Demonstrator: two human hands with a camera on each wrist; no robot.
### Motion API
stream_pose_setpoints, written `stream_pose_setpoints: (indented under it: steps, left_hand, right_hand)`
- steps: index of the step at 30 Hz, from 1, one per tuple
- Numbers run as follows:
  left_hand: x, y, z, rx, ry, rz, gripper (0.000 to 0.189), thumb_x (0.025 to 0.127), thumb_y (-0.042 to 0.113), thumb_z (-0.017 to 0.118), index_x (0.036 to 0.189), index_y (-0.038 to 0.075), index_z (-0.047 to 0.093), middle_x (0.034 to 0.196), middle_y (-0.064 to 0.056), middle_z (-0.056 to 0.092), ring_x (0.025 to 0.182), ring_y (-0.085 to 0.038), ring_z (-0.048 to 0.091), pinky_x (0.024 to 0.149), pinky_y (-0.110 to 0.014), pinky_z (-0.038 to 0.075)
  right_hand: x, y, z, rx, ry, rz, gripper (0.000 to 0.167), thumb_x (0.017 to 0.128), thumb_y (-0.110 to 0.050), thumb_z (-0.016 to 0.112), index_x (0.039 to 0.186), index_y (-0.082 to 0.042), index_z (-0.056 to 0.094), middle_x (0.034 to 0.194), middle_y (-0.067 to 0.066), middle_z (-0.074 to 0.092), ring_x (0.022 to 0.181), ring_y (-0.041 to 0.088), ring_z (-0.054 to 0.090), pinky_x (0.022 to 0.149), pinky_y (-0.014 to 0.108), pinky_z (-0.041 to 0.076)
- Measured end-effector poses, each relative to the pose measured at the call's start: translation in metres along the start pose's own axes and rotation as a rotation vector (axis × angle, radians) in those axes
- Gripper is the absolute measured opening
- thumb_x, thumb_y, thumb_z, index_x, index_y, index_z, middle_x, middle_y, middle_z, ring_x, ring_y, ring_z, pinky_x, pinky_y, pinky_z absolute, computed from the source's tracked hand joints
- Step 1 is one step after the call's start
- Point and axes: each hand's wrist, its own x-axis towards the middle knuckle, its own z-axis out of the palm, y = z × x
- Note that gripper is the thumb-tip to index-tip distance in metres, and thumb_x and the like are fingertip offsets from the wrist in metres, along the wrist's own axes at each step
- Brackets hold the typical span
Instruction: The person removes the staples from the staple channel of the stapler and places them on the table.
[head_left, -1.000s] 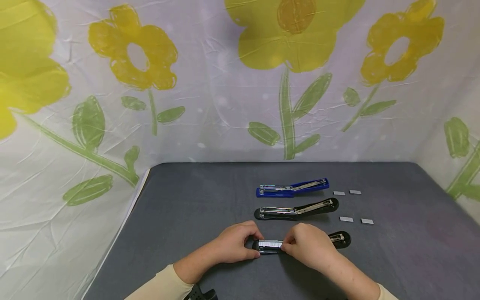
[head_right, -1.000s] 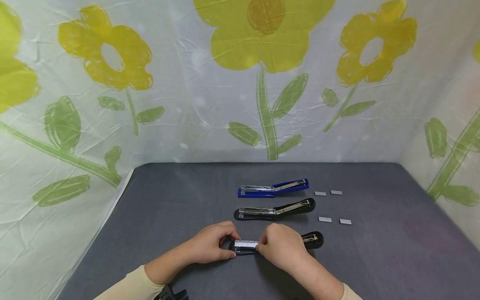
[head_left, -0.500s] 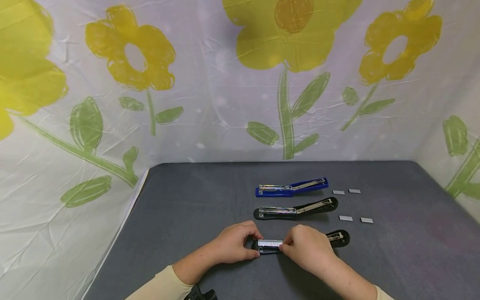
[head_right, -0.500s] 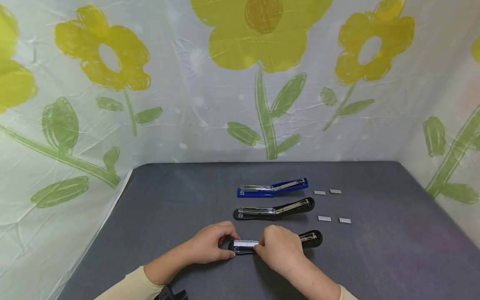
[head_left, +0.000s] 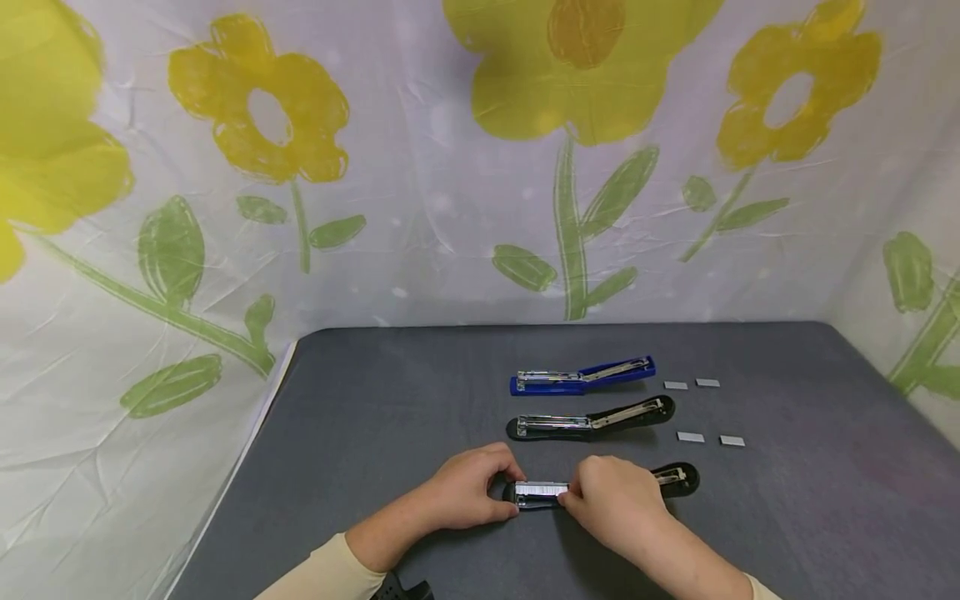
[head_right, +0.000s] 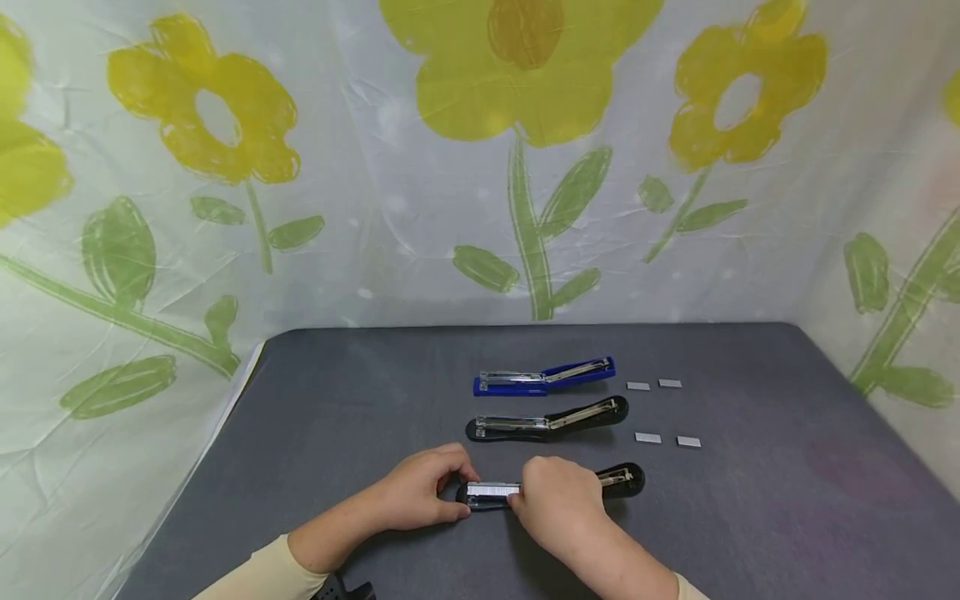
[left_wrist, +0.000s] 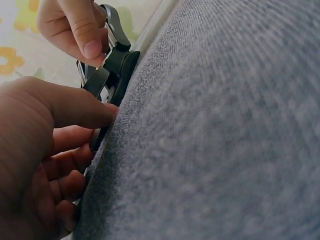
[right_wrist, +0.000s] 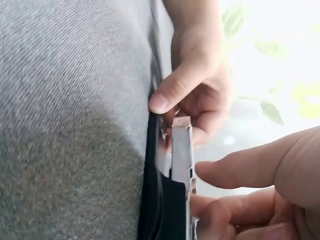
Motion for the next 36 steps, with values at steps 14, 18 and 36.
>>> stream_pose_setpoints:
  steps: [14,18,36]
  left_hand:
    - [-0.007,-0.007,0.005,-0.006,0.026,-0.016,0.027,0.077,0.018,0.088,0.099,0.020,0.073,0.093,0.017,0.058,0.080,-0.001,0.053,0.073,-0.022,0.045]
    - [-0.006,-0.007,0.003,-0.003,0.014,-0.021,0.027,0.078,0.020,0.087,0.101,0.021,0.073,0.094,0.018,0.058,0.080,-0.001,0.053,0.073,-0.022,0.044]
    - [-0.001,0.000,0.001,-0.027,0.005,0.000,0.026,0.078,0.018,0.088,0.099,0.021,0.073,0.093,0.018,0.057,0.078,-0.001,0.051,0.071,-0.021,0.043]
  right_hand:
    - [0.005,0.004,0.009,0.247,-0.023,0.056,0.024,0.084,-0.026,0.083,0.063,-0.022,0.071,0.062,-0.010,0.055,0.057,0.011,0.047,0.052,0.033,0.036]
    - [0.006,0.003,0.009,0.272,0.016,0.057,0.025,0.085,-0.026,0.083,0.065,-0.022,0.069,0.061,-0.011,0.054,0.056,0.011,0.047,0.053,0.032,0.035]
    - [0.008,0.013,0.009,0.260,0.086,-0.242,0.007,0.084,-0.016,0.085,0.088,-0.016,0.079,0.077,-0.014,0.069,0.070,0.001,0.060,0.063,0.028,0.048]
